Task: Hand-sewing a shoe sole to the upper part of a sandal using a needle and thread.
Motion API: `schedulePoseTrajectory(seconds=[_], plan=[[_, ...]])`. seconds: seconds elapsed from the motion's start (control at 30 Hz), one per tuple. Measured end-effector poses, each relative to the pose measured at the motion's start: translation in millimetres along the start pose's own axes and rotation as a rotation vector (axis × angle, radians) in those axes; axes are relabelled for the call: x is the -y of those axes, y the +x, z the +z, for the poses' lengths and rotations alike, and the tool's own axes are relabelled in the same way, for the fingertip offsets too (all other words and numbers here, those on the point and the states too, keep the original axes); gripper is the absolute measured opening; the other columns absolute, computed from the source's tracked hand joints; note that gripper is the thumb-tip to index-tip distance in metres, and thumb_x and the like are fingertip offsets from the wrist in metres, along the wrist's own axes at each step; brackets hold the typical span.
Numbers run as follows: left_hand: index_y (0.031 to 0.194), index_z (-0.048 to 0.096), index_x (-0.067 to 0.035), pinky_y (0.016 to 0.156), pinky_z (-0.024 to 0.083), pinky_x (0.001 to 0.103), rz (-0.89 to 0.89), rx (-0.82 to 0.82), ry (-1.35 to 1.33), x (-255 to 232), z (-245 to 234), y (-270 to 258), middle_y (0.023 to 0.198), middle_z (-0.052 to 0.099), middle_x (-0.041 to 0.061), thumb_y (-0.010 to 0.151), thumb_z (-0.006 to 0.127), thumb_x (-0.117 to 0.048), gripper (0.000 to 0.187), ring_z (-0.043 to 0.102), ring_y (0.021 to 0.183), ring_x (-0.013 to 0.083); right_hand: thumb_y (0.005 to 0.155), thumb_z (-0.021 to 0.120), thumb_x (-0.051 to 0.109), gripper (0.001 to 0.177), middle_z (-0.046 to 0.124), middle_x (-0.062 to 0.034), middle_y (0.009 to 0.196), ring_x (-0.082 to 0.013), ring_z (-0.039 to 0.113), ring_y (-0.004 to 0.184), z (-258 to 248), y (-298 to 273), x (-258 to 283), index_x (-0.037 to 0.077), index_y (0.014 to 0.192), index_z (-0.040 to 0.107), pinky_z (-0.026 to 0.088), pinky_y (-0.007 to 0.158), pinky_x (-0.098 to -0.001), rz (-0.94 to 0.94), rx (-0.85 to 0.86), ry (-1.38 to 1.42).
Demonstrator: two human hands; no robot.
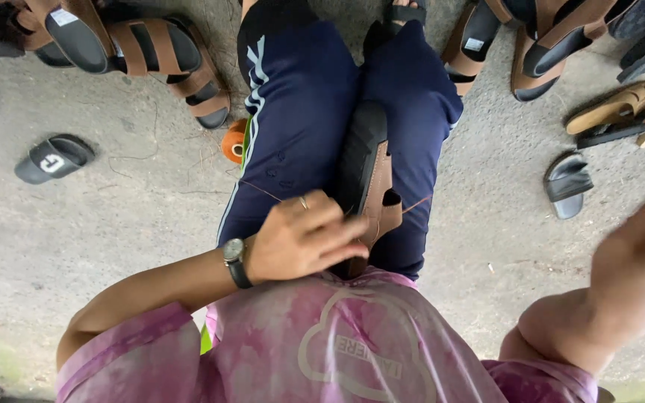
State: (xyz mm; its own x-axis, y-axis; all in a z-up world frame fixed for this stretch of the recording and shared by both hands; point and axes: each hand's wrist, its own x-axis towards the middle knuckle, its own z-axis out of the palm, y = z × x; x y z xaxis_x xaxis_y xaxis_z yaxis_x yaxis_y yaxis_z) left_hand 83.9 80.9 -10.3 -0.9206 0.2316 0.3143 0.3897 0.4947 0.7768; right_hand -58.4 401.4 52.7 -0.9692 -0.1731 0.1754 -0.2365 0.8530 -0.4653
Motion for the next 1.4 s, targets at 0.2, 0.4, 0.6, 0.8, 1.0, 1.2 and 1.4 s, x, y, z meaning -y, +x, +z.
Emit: schedulePoseTrajectory(seconds=[0.2, 0.4, 0.6, 0.8, 1.0, 1.2, 1.4], plan=[[0.084, 0.061, -0.007, 0.052, 0.051, 0.037, -0.417, 0.378, 0.337, 3, -4, 1, 0.098, 0.052, 0.012, 0.090, 0.067, -0.064, 0.058, 0.059, 0.085, 0.0301, 0.088, 0.082, 0.034, 0.085, 0.044, -0.0224, 0.148, -0.0095, 0.060, 0.069, 54, -12, 52, 0.010, 0.154, 0.034, 0.058, 0.058, -0.0238, -0.515, 0.743, 0.301], [0.102, 0.076, -0.014, 0.085, 0.045, 0.027, -0.589, 0.130, -0.698, 6, -38, 38, 0.095, 0.041, 0.002, 0.106, 0.048, -0.029, 0.032, 0.048, 0.091, 0.0133, 0.100, 0.066, 0.017, 0.040, 0.075, -0.0089, 0.114, -0.0182, 0.068, 0.068, 69, -39, 50, 0.003, 0.135, 0.056, 0.053, 0.058, -0.0353, -0.586, 0.744, 0.229], [0.090, 0.066, -0.010, 0.071, 0.043, 0.027, -0.490, 0.069, -1.012, 48, -22, 84, 0.086, 0.060, 0.001, 0.106, 0.038, -0.052, 0.052, 0.054, 0.075, 0.0116, 0.092, 0.065, -0.004, 0.024, 0.071, -0.0021, 0.070, -0.0098, 0.055, 0.045, 83, -30, 54, 0.000, 0.115, 0.068, 0.042, 0.045, -0.0275, -0.320, 0.849, 0.746], [0.076, 0.042, -0.011, 0.052, 0.039, 0.026, -0.662, -0.255, -1.426, 81, -45, 93, 0.064, 0.034, 0.000, 0.103, 0.052, -0.028, 0.033, 0.037, 0.057, 0.0124, 0.095, 0.063, -0.003, 0.028, 0.070, -0.0019, 0.077, -0.0140, 0.064, 0.057, 93, -20, 44, 0.003, 0.121, 0.067, 0.052, 0.055, -0.0287, -0.407, 0.883, 0.712], [0.128, 0.059, 0.000, 0.117, 0.037, 0.058, -0.384, 0.071, 0.298, 39, -59, 48, 0.143, 0.048, 0.024, 0.094, 0.063, 0.007, 0.036, 0.046, 0.136, 0.0443, 0.097, 0.061, -0.012, 0.041, 0.053, -0.0106, 0.113, -0.0176, 0.065, 0.078, 76, -19, 63, 0.012, 0.130, 0.069, 0.058, 0.063, -0.0324, -0.729, 0.593, 0.177], [0.138, 0.046, 0.001, 0.109, 0.048, 0.039, -0.365, 0.219, -0.116, 20, -19, 21, 0.134, 0.053, 0.017, 0.088, 0.083, -0.022, 0.066, 0.058, 0.125, 0.0314, 0.093, 0.062, -0.009, 0.045, 0.061, -0.0062, 0.105, -0.0145, 0.054, 0.060, 74, -20, 69, 0.018, 0.128, 0.073, 0.050, 0.051, -0.0296, -0.732, 0.562, 0.086], [0.133, 0.055, 0.001, 0.094, 0.057, 0.041, -0.308, 0.081, -0.086, 26, -9, 19, 0.118, 0.060, 0.018, 0.082, 0.083, -0.029, 0.065, 0.067, 0.111, 0.0354, 0.092, 0.056, 0.003, 0.045, 0.055, -0.0050, 0.092, -0.0157, 0.061, 0.067, 67, -14, 81, 0.016, 0.132, 0.070, 0.057, 0.053, -0.0278, -0.803, 0.552, -0.073]])
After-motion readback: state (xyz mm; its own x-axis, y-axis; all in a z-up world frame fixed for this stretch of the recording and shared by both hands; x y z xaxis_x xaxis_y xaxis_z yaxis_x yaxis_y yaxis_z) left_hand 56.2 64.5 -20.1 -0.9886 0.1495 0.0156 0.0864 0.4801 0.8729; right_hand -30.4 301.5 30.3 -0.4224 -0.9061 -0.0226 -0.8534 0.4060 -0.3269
